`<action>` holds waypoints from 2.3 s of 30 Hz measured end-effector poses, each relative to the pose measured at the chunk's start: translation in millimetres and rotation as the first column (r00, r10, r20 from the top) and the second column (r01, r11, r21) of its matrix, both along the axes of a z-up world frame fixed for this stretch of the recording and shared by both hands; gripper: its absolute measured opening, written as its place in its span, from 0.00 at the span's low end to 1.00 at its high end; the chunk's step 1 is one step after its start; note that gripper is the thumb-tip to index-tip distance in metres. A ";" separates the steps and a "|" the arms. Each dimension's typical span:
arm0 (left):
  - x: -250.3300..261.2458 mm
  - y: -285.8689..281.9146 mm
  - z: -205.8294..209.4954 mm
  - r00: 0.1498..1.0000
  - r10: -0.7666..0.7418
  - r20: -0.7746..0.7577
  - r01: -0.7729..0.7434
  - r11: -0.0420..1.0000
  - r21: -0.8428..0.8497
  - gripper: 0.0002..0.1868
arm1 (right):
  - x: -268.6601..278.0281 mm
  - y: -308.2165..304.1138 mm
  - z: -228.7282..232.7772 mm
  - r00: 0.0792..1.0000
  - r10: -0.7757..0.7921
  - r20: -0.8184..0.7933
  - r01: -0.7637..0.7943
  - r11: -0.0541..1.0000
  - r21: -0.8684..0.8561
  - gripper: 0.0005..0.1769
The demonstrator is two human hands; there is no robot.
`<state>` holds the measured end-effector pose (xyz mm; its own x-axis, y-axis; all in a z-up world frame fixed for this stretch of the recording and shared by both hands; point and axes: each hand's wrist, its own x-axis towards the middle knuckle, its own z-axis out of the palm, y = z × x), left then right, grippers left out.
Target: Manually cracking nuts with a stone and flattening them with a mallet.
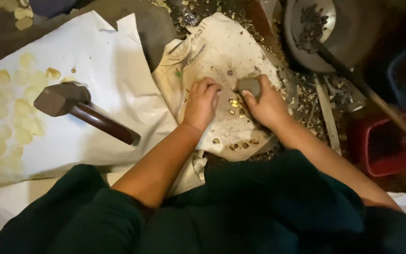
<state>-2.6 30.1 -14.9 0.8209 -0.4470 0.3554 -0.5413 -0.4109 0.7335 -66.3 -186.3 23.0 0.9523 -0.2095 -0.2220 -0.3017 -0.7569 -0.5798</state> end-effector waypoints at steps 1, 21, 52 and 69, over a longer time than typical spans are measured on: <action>-0.8 -0.4 -4.3 1.000 -0.007 0.000 0.007 1.000 -0.005 0.13 | 0.2 7.7 3.8 1.000 -0.007 0.000 0.007 1.000 -0.005 0.29; -0.8 -17.8 20.3 0.994 0.081 0.077 -0.092 0.985 0.146 0.18 | 6.7 26.6 50.0 0.991 0.101 0.091 -0.086 0.984 -0.156 0.31; -1.2 13.3 -1.8 0.999 0.023 -0.034 -0.019 0.994 0.110 0.19 | 26.3 27.0 34.5 0.981 0.187 0.045 -0.178 0.972 -0.150 0.30; -2.7 7.7 25.1 0.991 0.106 -0.078 -0.099 0.991 0.086 0.19 | 20.0 40.0 44.9 0.979 0.157 0.130 -0.141 0.982 -0.124 0.29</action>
<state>-5.3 37.8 10.2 0.8888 -0.3837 0.2506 -0.4326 -0.5220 0.7351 -46.3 -146.3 67.9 0.9945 -0.0789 -0.0686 -0.1031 -0.8506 -0.5155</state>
